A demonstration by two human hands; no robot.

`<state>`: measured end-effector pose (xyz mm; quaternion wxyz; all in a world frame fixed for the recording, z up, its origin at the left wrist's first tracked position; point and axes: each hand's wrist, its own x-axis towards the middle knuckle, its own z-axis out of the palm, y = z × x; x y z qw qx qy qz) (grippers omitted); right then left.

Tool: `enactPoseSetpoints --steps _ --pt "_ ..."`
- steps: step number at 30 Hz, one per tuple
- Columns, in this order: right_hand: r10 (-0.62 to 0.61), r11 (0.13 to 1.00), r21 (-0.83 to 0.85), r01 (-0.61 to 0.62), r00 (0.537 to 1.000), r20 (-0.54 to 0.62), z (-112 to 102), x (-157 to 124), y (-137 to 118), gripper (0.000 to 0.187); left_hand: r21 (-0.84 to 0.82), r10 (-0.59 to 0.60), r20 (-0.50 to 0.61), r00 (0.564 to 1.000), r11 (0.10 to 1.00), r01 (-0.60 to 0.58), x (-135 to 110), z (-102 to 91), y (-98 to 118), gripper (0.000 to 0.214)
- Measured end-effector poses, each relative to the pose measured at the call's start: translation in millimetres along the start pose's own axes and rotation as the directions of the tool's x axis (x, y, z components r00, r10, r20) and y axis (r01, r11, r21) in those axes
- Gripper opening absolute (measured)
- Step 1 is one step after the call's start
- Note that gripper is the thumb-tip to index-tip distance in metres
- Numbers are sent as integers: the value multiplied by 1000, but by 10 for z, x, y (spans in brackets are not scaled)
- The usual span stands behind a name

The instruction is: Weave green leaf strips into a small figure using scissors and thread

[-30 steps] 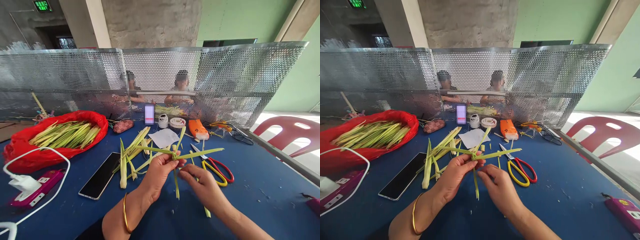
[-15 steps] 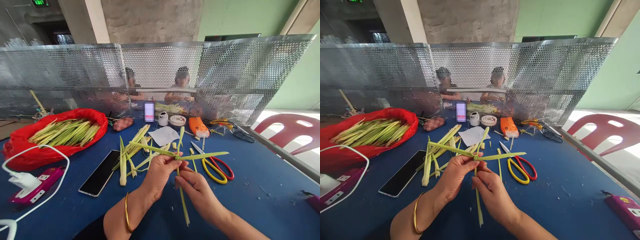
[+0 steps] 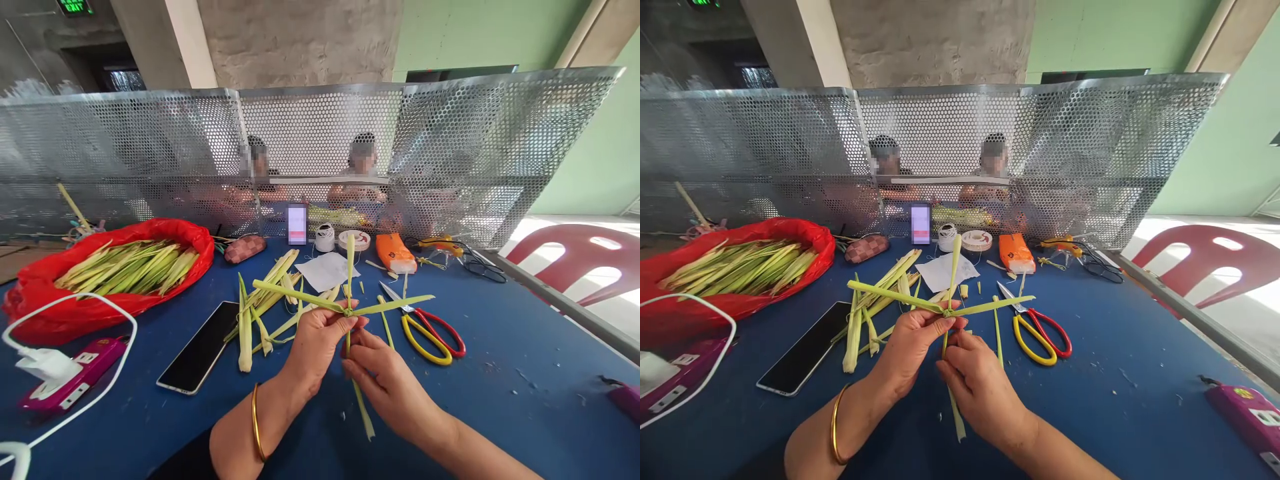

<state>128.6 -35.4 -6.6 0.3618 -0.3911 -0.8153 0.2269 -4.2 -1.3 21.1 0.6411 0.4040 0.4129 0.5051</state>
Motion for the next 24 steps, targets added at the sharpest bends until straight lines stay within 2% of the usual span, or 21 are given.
enactPoseSetpoints --steps 1,3,5,6,7,10,12,17,20,24 --pt "-40 995 -93 36 999 -34 -27 -6 5 27 17 32 9 999 999 -33 8 -5 20 30" --pt "-142 956 -278 88 973 -180 -111 -15 18 19 52 67 35 997 996 -69 12 -14 59 31" --pt "-234 899 -434 65 907 -350 -220 -9 40 12 77 49 86 995 995 -56 0 -19 80 34" --pt "-262 872 -488 38 879 -400 -271 1 55 15 83 30 124 992 996 -41 -12 -19 81 35" --pt "-266 854 -519 18 874 -408 -313 15 71 18 83 11 165 986 996 -25 -24 -17 77 37" --pt "-182 874 -486 9 933 -310 -357 59 116 14 68 -21 210 977 998 7 -52 -4 43 35" --pt "-140 897 -441 11 955 -261 -321 72 127 20 66 -13 161 987 998 2 -55 8 14 31" --pt "-98 907 -421 -14 965 -243 -209 37 95 26 133 -12 99 995 991 -1 -55 41 -44 31" --pt "-12 944 -323 -73 966 -257 -214 15 73 26 196 29 57 998 980 -39 -63 52 -67 29" --pt "8 952 -296 -80 971 -237 -252 12 51 26 257 98 2 995 962 -95 -48 39 -84 22"
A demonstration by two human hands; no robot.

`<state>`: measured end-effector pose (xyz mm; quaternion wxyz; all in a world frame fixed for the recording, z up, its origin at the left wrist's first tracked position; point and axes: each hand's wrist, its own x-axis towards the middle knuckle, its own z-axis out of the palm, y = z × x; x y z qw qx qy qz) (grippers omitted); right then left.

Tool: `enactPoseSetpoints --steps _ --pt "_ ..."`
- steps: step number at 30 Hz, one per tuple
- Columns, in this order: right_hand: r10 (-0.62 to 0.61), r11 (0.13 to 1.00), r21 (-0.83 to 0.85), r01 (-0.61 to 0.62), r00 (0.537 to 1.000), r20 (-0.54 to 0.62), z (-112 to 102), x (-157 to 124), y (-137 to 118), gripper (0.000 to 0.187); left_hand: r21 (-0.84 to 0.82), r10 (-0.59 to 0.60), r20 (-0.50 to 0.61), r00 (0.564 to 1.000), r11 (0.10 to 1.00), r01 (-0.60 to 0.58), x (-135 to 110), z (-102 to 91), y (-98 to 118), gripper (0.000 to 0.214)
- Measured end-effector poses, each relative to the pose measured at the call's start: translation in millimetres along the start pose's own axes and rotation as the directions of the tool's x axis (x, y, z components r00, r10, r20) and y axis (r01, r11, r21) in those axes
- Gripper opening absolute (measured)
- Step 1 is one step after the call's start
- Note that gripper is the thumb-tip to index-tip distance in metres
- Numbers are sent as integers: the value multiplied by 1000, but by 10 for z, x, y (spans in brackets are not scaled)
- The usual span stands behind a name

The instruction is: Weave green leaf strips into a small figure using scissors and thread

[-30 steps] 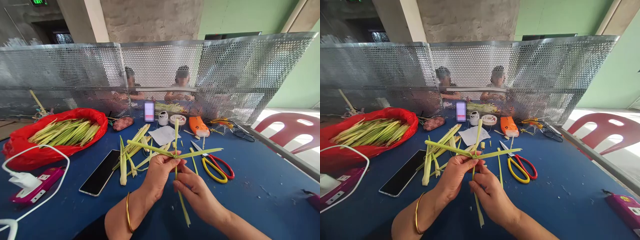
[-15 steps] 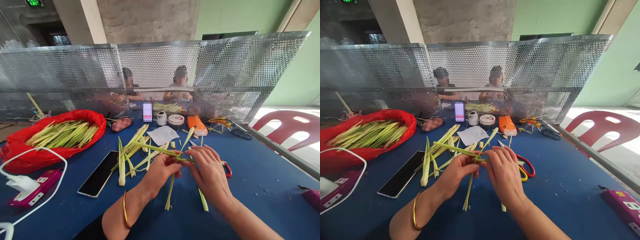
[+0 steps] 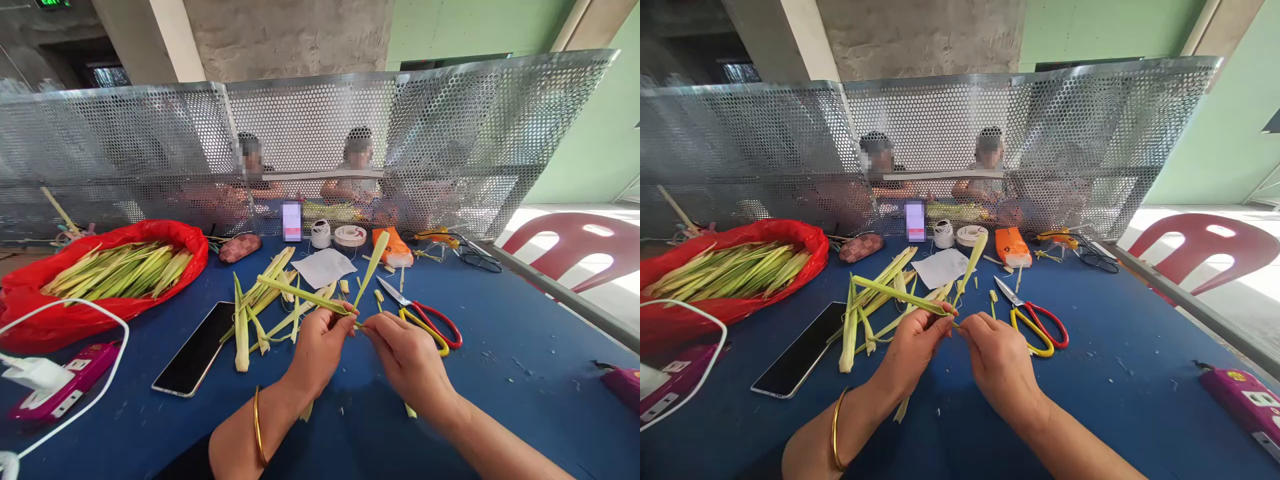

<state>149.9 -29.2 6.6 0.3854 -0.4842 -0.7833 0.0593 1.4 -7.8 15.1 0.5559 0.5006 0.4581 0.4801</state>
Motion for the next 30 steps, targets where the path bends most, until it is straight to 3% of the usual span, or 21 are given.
enactPoseSetpoints --steps 5,11,16,26,28,30 --pt "-6 1000 0 6 1000 13 -6 9 -5 27 9 -38 -37 999 999 39 27 -32 10 22" --pt "-73 991 -117 66 996 -50 32 5 10 26 -202 -162 205 965 958 204 34 -88 71 48" --pt "-179 969 -188 161 981 -81 53 -10 -14 25 -220 -190 205 960 947 234 44 -98 62 39" --pt "-146 986 65 151 987 -73 38 -52 -91 17 -419 -227 279 933 846 331 57 -133 67 33" --pt "-60 981 184 68 997 -47 40 -37 -84 19 -414 -219 275 936 852 321 50 -133 68 32" --pt "110 936 339 -95 994 -25 44 0 -58 24 -393 -195 276 941 871 295 43 -127 65 33"
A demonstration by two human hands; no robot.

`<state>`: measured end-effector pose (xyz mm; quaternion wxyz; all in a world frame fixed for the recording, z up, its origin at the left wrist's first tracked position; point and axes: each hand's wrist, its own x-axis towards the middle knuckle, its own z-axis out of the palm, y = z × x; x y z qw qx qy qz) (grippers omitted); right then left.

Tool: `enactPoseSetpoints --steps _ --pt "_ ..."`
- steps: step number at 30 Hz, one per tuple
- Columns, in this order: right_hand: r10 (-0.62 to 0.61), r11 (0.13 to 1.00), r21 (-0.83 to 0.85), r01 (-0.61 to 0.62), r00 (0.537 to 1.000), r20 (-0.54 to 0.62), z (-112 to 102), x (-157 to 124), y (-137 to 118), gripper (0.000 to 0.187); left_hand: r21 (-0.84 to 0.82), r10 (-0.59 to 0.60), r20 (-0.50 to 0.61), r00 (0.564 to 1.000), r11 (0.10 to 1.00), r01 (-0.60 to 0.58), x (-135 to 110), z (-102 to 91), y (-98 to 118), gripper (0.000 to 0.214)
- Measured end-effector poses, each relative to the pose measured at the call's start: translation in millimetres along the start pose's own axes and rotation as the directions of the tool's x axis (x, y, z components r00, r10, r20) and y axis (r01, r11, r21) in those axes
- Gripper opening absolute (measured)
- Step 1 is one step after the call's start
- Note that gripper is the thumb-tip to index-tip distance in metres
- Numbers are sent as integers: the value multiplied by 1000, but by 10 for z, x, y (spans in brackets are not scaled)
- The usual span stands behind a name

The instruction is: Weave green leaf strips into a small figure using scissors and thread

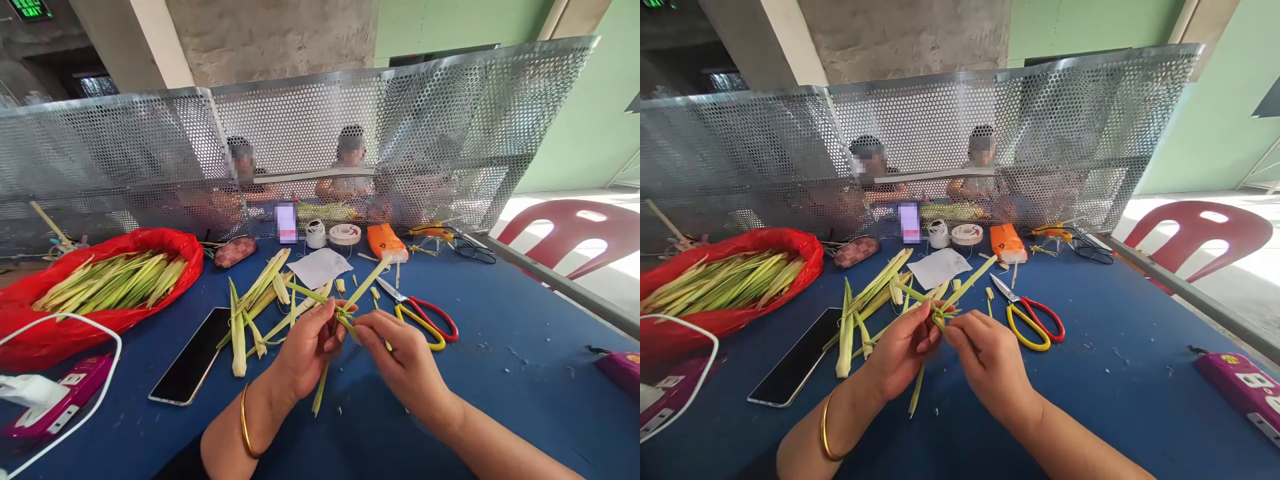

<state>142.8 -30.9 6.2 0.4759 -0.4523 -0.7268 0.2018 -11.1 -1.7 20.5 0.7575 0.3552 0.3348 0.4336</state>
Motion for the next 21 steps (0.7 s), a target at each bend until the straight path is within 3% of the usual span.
enactPoseSetpoints --steps 2,5,8,10,15,17,19,21 --pt "199 963 194 -188 979 -38 -11 56 36 28 40 11 17 1000 999 -12 -3 9 -11 34" --pt "430 772 504 -387 902 34 -48 132 82 31 110 3 31 1000 994 -6 -8 31 -27 34" --pt "468 559 688 -462 861 198 -92 162 85 33 203 -18 28 999 979 12 -23 59 -34 30" --pt "456 517 725 -455 863 217 -102 157 73 30 280 -41 32 999 960 30 -43 80 -31 30" --pt "493 537 718 -442 855 158 -56 143 90 30 451 -103 55 993 890 67 -99 130 7 34" --pt "503 566 666 -486 844 188 -64 158 122 35 488 -105 58 993 870 64 -109 137 30 35" --pt "515 678 489 -549 829 218 -116 175 147 45 491 -109 50 993 868 71 -115 135 52 39" --pt "480 848 214 -484 874 78 -201 174 143 55 462 -105 44 994 884 72 -120 128 67 44"
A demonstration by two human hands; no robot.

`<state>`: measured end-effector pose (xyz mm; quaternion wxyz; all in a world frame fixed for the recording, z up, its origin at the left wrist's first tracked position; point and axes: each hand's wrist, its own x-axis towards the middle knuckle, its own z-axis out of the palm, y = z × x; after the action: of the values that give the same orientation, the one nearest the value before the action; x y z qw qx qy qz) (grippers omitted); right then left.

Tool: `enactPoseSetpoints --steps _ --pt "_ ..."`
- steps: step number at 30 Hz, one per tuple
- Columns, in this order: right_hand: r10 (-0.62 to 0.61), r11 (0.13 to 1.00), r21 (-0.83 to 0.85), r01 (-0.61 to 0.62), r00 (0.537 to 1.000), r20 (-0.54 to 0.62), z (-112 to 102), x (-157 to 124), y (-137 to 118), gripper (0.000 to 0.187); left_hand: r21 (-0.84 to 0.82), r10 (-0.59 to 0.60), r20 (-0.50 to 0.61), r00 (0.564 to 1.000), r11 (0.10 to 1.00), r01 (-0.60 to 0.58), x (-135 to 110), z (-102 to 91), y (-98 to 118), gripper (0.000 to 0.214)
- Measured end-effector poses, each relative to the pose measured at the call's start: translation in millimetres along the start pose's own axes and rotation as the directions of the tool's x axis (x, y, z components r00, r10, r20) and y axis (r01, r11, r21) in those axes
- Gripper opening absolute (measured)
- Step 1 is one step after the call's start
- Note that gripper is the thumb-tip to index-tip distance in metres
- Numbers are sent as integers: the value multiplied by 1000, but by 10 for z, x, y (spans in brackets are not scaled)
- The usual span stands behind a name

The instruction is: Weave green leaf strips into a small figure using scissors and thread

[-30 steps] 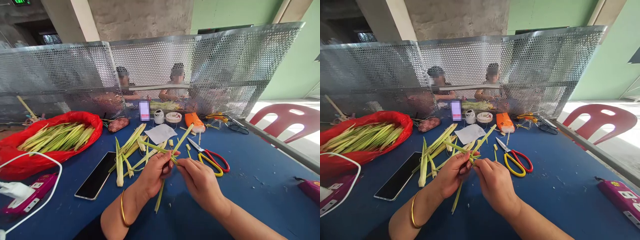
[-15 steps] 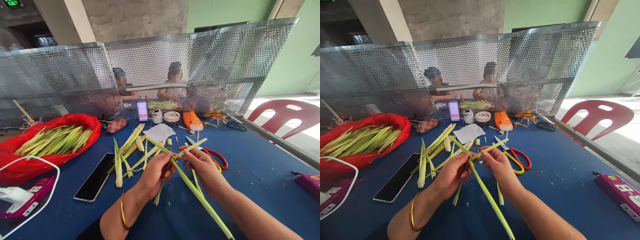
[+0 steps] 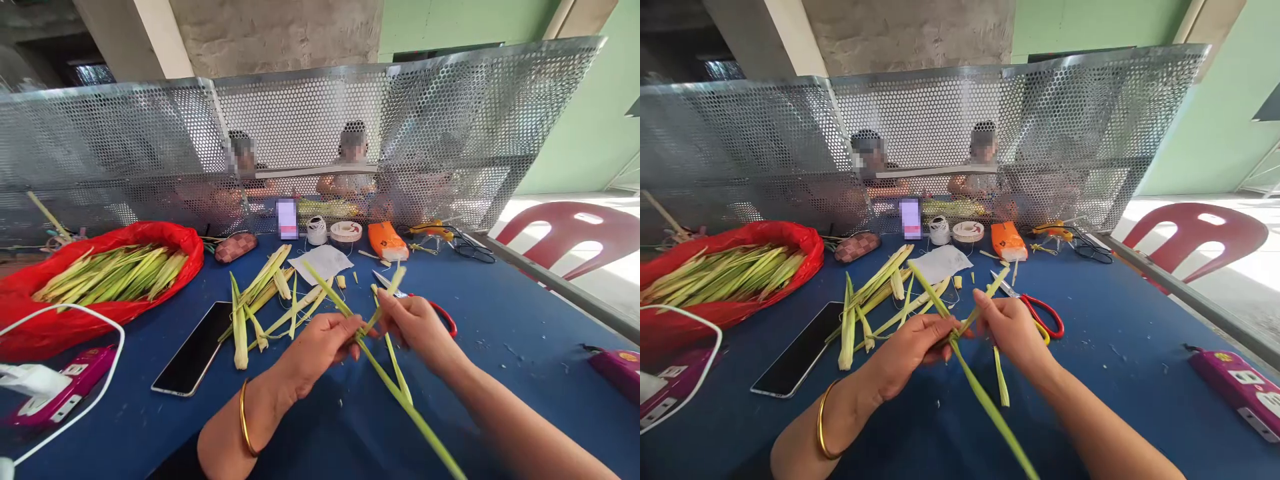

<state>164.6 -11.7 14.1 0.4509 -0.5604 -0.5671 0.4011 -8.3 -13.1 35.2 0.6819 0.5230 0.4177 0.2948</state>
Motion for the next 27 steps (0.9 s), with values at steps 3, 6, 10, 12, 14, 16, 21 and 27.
enactPoseSetpoints --steps 3,6,10,12,14,16,21,27 --pt "-395 891 -347 293 876 -277 -109 -93 -62 54 23 31 -41 999 999 -30 -3 -8 -3 45" --pt "-613 777 -467 422 676 -409 -161 -193 -118 45 147 39 -78 996 989 -28 3 0 -18 39" --pt "-708 671 -548 499 650 -275 -148 -164 -133 21 246 66 -85 994 968 -43 8 20 -38 36" --pt "-593 741 -432 514 803 -61 -105 -103 -122 20 268 102 -45 994 960 -86 7 29 -53 33" --pt "-385 887 -212 410 910 153 -44 -58 -108 23 282 121 5 993 952 -117 5 41 -74 33" --pt "-197 980 31 196 939 282 20 -43 -99 22 303 106 32 994 947 -111 4 60 -95 35" --pt "26 938 332 -103 973 228 121 -70 -71 34 349 80 0 997 934 -75 12 118 -121 41" --pt "62 922 376 -93 994 95 203 -75 43 32 383 91 18 996 919 -91 20 132 -152 40"
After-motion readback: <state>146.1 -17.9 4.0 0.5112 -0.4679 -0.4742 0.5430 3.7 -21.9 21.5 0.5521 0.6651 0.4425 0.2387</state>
